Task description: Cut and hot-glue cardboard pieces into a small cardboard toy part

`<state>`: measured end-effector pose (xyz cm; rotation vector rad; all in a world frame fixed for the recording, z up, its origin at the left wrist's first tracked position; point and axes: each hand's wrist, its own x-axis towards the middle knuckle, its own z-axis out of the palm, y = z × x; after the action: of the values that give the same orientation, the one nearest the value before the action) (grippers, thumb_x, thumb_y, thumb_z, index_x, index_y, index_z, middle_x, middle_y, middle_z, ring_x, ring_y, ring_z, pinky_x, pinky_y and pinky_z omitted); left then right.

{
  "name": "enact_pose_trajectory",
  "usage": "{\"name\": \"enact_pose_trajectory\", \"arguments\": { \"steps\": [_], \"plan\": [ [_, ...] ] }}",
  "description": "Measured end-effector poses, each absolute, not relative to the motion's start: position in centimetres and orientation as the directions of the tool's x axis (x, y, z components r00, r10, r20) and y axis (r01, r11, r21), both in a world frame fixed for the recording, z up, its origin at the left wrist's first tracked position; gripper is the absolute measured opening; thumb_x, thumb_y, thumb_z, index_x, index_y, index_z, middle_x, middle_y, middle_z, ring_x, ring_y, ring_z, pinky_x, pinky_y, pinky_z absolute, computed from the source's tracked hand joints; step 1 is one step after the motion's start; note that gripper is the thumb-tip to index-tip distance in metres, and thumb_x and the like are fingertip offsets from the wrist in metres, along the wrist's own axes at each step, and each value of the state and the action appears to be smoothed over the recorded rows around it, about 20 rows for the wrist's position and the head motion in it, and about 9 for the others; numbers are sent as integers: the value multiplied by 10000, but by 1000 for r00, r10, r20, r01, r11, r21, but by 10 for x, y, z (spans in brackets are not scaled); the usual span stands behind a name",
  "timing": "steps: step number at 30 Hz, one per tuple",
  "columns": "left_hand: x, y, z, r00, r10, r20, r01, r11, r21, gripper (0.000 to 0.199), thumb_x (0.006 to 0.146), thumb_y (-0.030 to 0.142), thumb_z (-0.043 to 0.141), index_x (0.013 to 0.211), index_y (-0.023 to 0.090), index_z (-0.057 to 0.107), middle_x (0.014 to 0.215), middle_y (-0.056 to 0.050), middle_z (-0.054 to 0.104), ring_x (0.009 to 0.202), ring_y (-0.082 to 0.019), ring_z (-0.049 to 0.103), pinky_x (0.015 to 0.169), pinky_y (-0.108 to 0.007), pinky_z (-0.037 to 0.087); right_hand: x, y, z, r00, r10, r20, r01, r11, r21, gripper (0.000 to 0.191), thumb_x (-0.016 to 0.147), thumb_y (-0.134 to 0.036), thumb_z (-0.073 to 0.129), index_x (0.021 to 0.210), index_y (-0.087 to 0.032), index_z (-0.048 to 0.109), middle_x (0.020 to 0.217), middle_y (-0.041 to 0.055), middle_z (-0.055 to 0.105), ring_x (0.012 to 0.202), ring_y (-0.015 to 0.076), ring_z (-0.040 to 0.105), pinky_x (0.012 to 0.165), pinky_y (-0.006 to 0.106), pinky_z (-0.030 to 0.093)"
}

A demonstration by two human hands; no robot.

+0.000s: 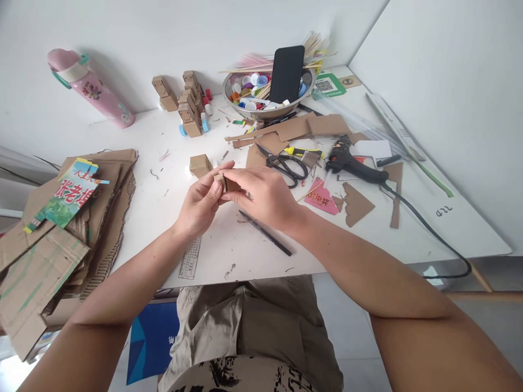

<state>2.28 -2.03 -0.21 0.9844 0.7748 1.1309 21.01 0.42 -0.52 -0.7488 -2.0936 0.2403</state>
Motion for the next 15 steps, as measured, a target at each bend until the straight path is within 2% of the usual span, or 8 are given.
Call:
{"name": "enact_pose_trajectory", "arguments": {
  "steps": [3,8,13,15],
  "plan": [
    [23,-21,-2,280,959,-32,-396,146,907,491,799,506,998,1224,296,869,1011,-25,881,1154,-264,841,1057,-411,689,210,3,-3,-432,559,708,407,821,-400,199,1087,-277,709,1236,-278,841,1102,54,904,943,235,860,893,373,715],
    [21,-21,-3,255,963,-86,-394,184,901,364,852,425,962,1182,292,882,996,-9,888,1052,-229,857,1005,-393,711,208,2,-6,-442,533,721,394,838,-378,218,1075,-255,726,1257,-289,841,1132,52,905,988,243,864,922,378,712],
    [22,-23,-3,256,962,-91,-402,191,895,498,811,444,998,1254,267,857,1033,-45,895,1171,-290,855,1045,-425,705,207,1,-8,-428,567,704,437,812,-388,205,1076,-280,723,1242,-295,843,1095,51,901,990,252,855,942,399,704],
    [22,-24,-3,250,964,-96,-401,193,895,497,798,433,1006,1241,265,856,1040,-47,899,1164,-284,858,1039,-414,705,208,0,-7,-444,586,678,452,799,-396,198,1086,-297,705,1231,-299,841,1082,48,899,971,251,848,925,403,703]
  ]
}}
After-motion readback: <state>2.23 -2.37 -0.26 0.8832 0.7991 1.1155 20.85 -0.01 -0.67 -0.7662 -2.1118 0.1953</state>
